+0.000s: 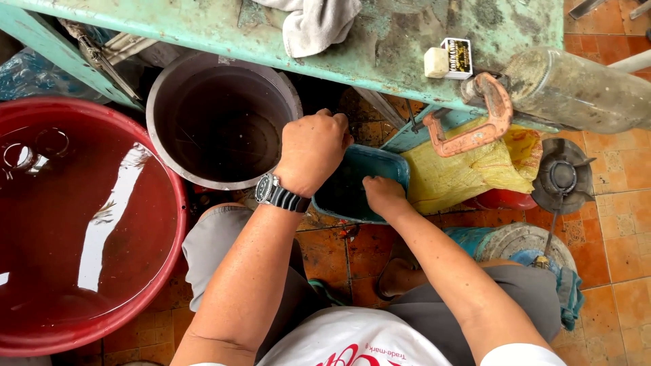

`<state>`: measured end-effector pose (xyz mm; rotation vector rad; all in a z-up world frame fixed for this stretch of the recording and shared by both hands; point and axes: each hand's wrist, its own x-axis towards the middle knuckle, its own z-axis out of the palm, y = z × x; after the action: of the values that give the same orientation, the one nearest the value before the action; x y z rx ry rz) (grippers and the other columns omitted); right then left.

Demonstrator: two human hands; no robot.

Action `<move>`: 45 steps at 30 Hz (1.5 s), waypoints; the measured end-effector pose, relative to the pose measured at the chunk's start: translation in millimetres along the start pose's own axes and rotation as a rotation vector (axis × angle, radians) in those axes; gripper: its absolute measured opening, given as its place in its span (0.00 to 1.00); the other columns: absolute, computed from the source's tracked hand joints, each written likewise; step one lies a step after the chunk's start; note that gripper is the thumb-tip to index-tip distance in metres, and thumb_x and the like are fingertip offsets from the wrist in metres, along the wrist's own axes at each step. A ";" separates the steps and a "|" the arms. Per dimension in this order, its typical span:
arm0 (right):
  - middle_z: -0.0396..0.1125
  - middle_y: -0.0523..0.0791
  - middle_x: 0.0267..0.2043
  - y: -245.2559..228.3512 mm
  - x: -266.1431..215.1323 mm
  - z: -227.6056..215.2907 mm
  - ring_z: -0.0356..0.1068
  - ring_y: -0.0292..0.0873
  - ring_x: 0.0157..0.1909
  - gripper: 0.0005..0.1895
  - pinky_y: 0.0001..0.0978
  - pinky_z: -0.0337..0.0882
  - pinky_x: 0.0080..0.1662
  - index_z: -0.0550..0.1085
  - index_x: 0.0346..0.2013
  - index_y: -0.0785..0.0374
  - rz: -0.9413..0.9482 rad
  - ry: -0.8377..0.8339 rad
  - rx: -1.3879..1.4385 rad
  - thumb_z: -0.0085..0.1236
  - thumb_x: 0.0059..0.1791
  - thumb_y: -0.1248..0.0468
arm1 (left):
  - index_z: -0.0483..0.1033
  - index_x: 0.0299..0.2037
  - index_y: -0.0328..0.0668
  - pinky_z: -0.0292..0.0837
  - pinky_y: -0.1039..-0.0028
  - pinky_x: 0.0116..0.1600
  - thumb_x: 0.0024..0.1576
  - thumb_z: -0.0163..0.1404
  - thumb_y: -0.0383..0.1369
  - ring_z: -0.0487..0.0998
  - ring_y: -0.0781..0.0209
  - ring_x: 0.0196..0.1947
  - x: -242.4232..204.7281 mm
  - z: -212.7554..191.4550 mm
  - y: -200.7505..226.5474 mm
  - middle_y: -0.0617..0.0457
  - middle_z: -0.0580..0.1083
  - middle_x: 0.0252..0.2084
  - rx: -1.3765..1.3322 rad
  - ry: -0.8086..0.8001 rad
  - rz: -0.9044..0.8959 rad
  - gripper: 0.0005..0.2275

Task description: Cutting glass bottles by rotating them against a heated wire and then dipping them in water to create a thermal shock break.

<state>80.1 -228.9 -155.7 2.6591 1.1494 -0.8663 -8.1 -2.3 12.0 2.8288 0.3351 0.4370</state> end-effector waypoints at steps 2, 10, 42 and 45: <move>0.72 0.57 0.41 15.0 0.9 9.8 0.74 0.52 0.41 0.14 0.43 0.77 0.37 0.72 0.49 0.68 0.032 0.027 -0.056 0.41 0.55 0.67 | 0.83 0.32 0.48 0.77 0.65 0.25 0.54 0.58 0.36 0.81 0.54 0.21 1.5 -1.1 -0.4 0.53 0.76 0.26 -0.015 -0.012 0.004 0.04; 0.70 0.54 0.40 20.1 -57.8 -6.7 0.73 0.48 0.35 0.12 0.38 0.75 0.30 0.73 0.49 0.69 0.037 0.177 -0.274 0.48 0.52 0.70 | 0.83 0.32 0.49 0.77 0.66 0.26 0.55 0.59 0.38 0.81 0.55 0.22 1.2 3.6 0.7 0.53 0.77 0.26 -0.027 -0.019 0.025 0.05; 0.74 0.32 0.54 -3.7 -312.5 -62.7 0.74 0.36 0.55 0.21 0.30 0.70 0.52 0.76 0.58 0.37 0.585 0.649 0.429 0.44 0.52 0.50 | 0.81 0.45 0.52 0.76 0.62 0.34 0.64 0.48 0.43 0.81 0.49 0.37 -17.5 29.1 -21.2 0.54 0.80 0.38 -0.004 -0.343 -0.085 0.11; 0.75 0.32 0.49 -6.6 -311.5 -82.2 0.75 0.36 0.51 0.20 0.30 0.71 0.48 0.78 0.56 0.39 0.449 0.879 0.380 0.48 0.51 0.52 | 0.80 0.44 0.51 0.74 0.62 0.31 0.64 0.48 0.43 0.80 0.49 0.34 -15.8 39.2 -23.8 0.54 0.79 0.35 0.031 -0.325 -0.068 0.10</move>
<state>-57.8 -395.0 83.6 3.5257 0.4081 0.2369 -14.6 7.4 -35.1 2.8438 0.3700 -0.0446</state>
